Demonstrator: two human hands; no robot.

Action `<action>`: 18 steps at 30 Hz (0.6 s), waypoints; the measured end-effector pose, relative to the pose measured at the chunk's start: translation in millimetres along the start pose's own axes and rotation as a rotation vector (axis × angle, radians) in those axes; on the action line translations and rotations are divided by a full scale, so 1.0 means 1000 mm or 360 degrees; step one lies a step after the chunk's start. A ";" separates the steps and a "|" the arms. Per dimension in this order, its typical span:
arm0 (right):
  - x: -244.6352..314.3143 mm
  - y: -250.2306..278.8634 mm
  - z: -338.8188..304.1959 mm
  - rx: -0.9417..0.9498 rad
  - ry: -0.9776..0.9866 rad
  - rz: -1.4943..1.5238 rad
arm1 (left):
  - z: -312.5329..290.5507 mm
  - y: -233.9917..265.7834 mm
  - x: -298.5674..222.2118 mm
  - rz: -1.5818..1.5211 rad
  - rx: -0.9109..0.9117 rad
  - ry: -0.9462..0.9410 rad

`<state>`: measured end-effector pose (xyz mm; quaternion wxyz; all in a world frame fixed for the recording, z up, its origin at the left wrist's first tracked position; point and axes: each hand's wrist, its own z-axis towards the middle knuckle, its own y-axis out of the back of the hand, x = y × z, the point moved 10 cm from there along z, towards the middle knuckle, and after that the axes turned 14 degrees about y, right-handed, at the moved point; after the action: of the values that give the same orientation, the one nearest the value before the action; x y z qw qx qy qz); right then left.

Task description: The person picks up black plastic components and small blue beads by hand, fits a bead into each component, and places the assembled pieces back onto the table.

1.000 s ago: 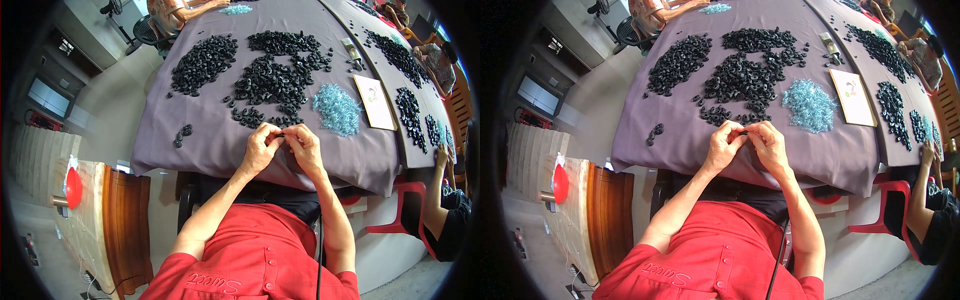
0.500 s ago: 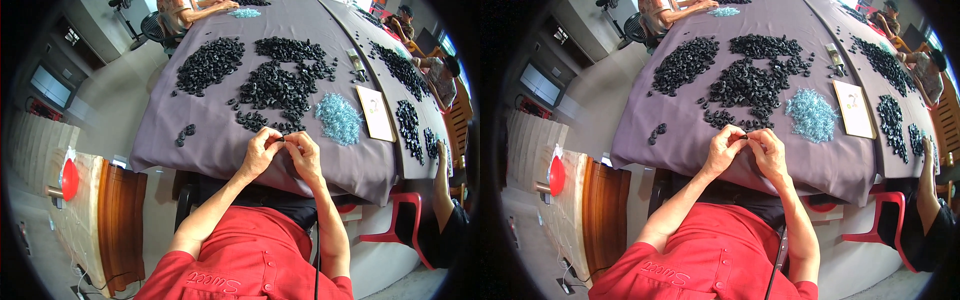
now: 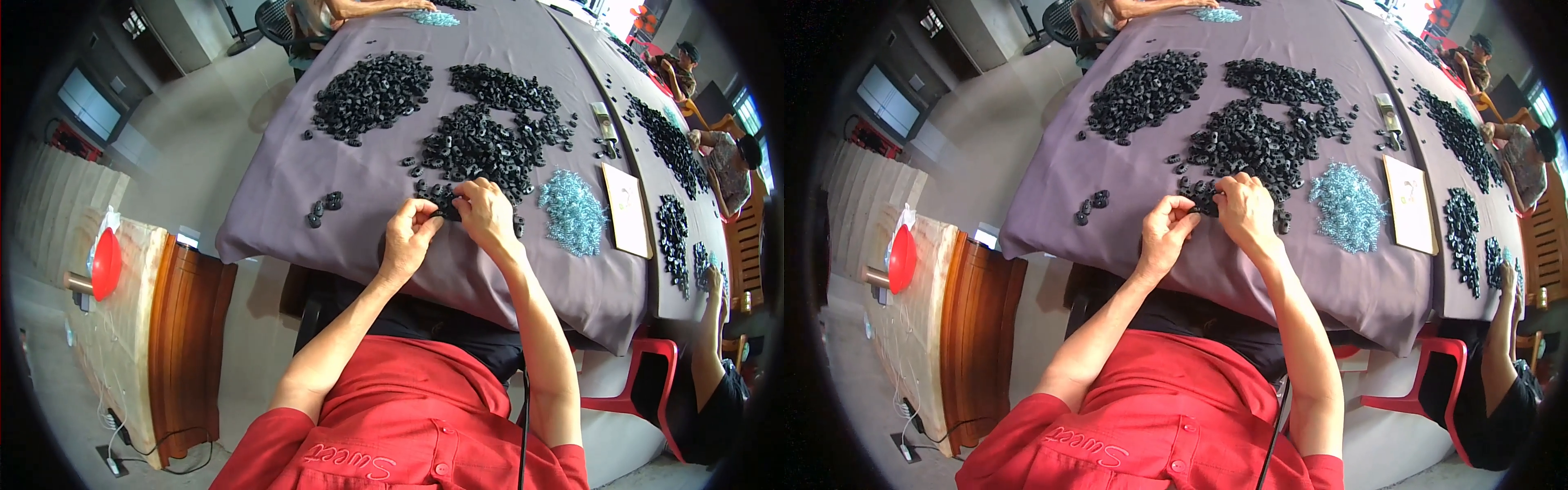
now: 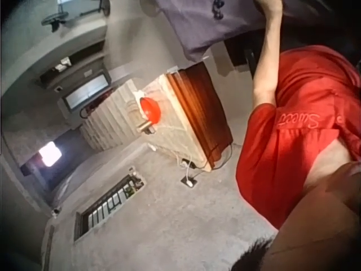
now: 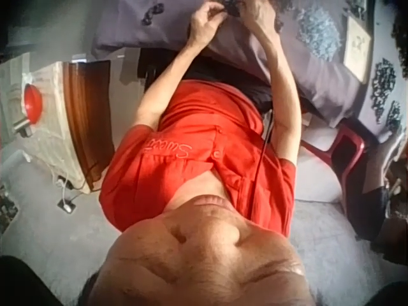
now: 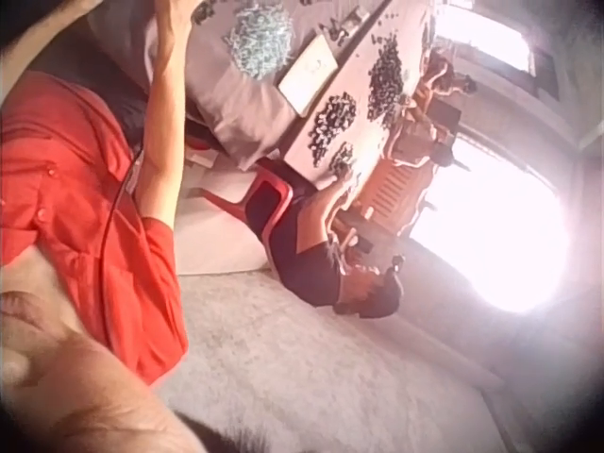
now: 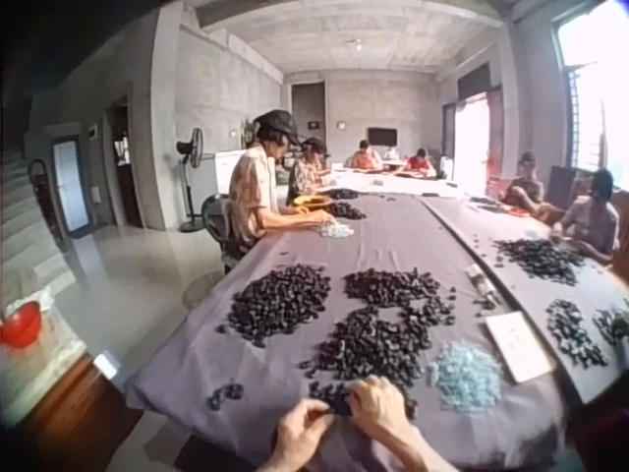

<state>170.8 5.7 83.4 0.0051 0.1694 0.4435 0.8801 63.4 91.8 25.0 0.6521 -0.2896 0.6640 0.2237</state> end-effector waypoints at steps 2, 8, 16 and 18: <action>-0.007 -0.009 0.002 0.0004 -0.0066 0.0049 | -0.001 0.001 0.002 -0.0030 0.0003 0.0055; -0.015 -0.015 0.004 0.0044 -0.0044 0.0072 | 0.001 0.000 0.003 0.0059 0.0047 0.0011; -0.031 0.015 -0.045 -0.0330 -0.0667 0.1332 | 0.003 -0.009 -0.003 -0.0273 0.0259 0.0206; -0.033 0.014 -0.065 -0.0405 -0.0766 0.1642 | 0.004 -0.017 0.003 -0.0512 0.0366 0.0368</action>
<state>184.4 -59.0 49.2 -0.3033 0.5568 0.1809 0.7518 78.2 81.8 23.4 0.6275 -0.3392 0.7008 0.0051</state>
